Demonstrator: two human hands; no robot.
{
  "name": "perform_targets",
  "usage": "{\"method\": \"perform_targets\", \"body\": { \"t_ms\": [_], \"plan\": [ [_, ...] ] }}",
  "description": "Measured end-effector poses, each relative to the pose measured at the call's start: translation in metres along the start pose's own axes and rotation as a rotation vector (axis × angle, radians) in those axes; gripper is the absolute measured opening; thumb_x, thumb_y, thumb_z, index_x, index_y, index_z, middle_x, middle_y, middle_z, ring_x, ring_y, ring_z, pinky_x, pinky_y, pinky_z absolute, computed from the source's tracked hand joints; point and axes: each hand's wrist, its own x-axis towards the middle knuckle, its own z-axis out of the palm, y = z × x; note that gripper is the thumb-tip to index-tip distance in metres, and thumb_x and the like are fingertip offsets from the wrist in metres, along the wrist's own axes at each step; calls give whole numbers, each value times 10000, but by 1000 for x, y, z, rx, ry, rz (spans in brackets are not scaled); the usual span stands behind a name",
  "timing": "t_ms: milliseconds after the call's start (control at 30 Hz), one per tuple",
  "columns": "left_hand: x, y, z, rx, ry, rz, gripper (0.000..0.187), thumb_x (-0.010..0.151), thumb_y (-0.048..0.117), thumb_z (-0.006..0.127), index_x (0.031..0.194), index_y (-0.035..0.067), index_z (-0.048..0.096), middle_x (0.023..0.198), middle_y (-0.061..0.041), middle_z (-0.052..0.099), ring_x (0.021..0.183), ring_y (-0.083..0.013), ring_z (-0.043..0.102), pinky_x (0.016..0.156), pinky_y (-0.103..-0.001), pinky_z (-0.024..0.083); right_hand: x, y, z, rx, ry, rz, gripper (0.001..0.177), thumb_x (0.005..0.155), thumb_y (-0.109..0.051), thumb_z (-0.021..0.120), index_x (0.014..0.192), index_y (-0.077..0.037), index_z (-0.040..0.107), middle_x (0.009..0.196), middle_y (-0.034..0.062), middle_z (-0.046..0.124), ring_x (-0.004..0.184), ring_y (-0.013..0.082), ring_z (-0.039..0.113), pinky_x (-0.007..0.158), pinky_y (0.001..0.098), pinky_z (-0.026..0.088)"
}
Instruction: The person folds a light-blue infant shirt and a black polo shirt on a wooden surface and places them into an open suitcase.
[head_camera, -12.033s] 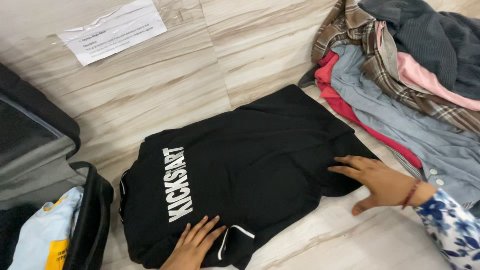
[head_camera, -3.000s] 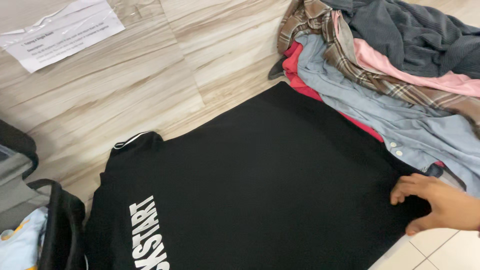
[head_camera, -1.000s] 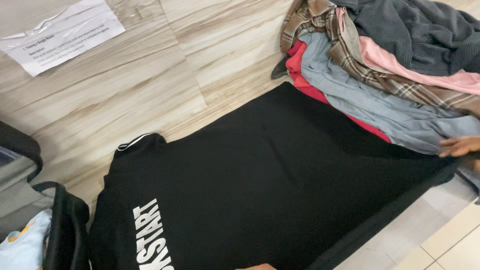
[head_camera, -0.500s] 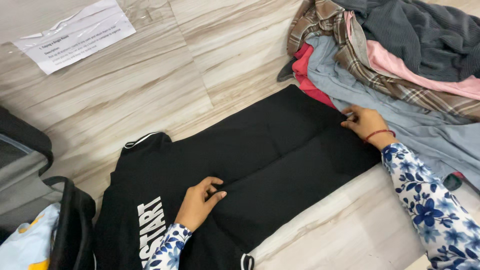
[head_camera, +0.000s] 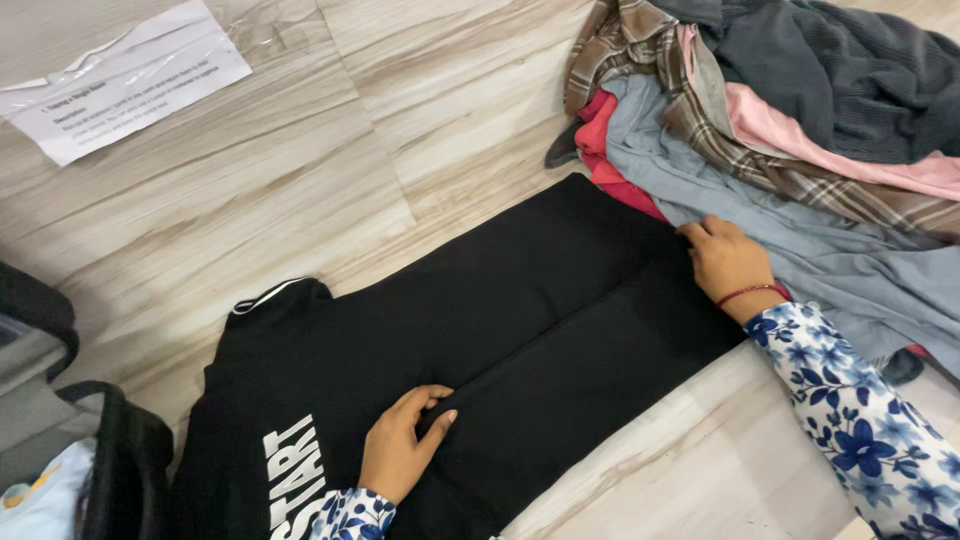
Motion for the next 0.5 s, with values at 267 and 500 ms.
{"method": "perform_targets", "body": {
  "t_ms": [267, 500],
  "plan": [
    [-3, 10, 2, -17, 33, 82, 584, 838, 327, 674, 1405, 206, 606, 1338, -14, 614, 1010, -180, 697, 827, -353, 593, -17, -64, 8, 7, -242, -304, 711, 908, -592, 551, 1502, -209, 471, 1579, 144, 340, 1462, 375, 280, 1120, 599, 267],
    [-1, -32, 85, 369, -274, 811, 565, 981, 462, 555, 1416, 102, 548, 1564, -131, 415, 1517, -340, 368, 1150, -578, 250, -52, -110, -31, 130, -285, -512, 686, 957, -580, 485, 1519, -189, 440, 1632, 133, 319, 1512, 349, 266, 1165, 639, 203]
  ]
}}
